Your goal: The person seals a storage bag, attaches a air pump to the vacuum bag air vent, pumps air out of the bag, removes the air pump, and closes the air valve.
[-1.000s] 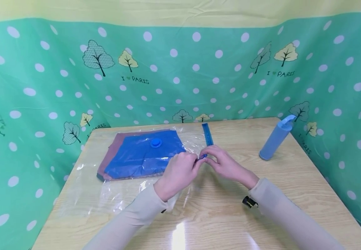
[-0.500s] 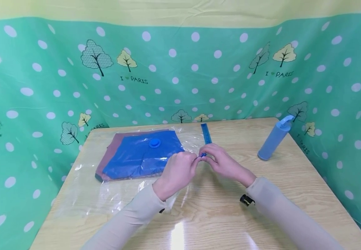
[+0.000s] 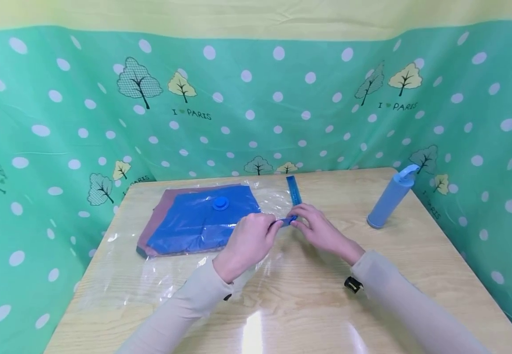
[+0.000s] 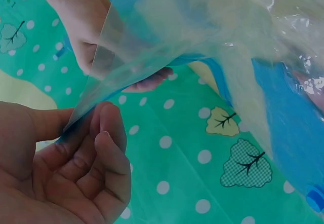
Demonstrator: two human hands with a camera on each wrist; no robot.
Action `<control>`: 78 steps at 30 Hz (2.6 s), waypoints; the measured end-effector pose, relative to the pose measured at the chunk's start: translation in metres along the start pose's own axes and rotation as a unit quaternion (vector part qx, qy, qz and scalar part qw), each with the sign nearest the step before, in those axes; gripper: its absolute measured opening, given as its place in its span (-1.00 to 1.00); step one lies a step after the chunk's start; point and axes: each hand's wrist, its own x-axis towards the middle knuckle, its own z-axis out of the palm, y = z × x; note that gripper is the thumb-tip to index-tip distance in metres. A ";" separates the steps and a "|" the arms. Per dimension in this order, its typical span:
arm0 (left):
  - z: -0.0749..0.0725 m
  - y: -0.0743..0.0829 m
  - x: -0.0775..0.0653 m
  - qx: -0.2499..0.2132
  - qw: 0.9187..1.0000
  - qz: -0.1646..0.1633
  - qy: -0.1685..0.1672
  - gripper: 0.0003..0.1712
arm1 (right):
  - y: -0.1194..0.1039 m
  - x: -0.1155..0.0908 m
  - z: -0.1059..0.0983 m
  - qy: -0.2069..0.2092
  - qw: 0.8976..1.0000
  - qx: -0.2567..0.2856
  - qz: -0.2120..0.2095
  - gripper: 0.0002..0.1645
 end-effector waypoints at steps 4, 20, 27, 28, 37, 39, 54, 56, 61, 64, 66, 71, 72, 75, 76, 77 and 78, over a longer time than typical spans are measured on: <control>0.001 0.001 -0.001 0.001 1.000 -0.006 -0.018 -0.62 | -0.001 -0.001 0.000 0.003 1.000 0.005 -0.003 -0.84; 0.002 0.003 -0.004 0.015 1.000 -0.001 -0.014 -0.64 | -0.004 0.003 -0.005 -0.014 1.000 0.008 -0.008 -0.81; 0.001 0.003 -0.004 0.019 1.000 0.011 0.002 -0.65 | -0.003 0.006 -0.002 -0.001 1.000 -0.012 -0.016 -0.85; 0.002 0.003 -0.004 0.019 1.000 0.012 0.004 -0.67 | -0.002 0.007 -0.001 0.001 1.000 -0.015 -0.019 -0.86; -0.002 0.007 -0.009 0.033 0.997 0.045 0.045 -0.67 | 0.018 0.015 0.000 0.018 0.999 -0.036 0.009 -0.87; -0.003 0.007 -0.008 0.035 0.997 0.047 0.047 -0.67 | 0.025 0.016 0.001 0.019 0.999 -0.046 0.019 -0.87; -0.011 0.010 -0.006 0.011 0.999 0.020 0.026 -0.64 | 0.028 0.018 -0.001 0.020 0.999 -0.030 0.034 -0.83; -0.011 0.011 -0.005 0.012 0.999 0.024 0.024 -0.64 | 0.028 0.018 0.000 0.025 0.998 -0.043 0.032 -0.84; -0.011 0.012 -0.006 0.018 0.999 0.035 0.033 -0.64 | 0.028 0.021 0.001 0.041 0.996 -0.074 0.025 -0.88; -0.011 0.013 -0.007 0.017 0.998 0.036 0.041 -0.64 | 0.031 0.024 0.002 0.044 0.995 -0.085 0.029 -0.88; -0.011 0.013 -0.008 0.015 0.998 0.035 0.043 -0.65 | 0.035 0.025 0.002 0.040 0.994 -0.090 0.042 -0.88; -0.014 0.014 -0.010 0.009 0.999 0.031 0.043 -0.69 | 0.045 0.030 0.002 0.024 0.992 -0.097 0.075 -0.88; -0.015 0.014 -0.010 0.009 0.998 0.031 0.045 -0.69 | 0.046 0.032 0.002 0.021 0.992 -0.095 0.080 -0.88; -0.018 0.012 -0.009 0.011 0.998 0.035 0.053 -0.68 | 0.050 0.034 0.002 0.019 0.992 -0.087 0.090 -0.87; -0.018 0.011 -0.009 0.011 0.998 0.035 0.056 -0.68 | 0.050 0.034 0.001 0.019 0.992 -0.078 0.096 -0.86; -0.019 0.010 -0.008 0.011 0.998 0.035 0.058 -0.67 | 0.050 0.033 0.001 0.021 0.992 -0.068 0.101 -0.85; -0.020 0.009 -0.007 0.009 0.998 0.034 0.060 -0.66 | 0.051 0.032 0.000 0.024 0.993 -0.057 0.104 -0.84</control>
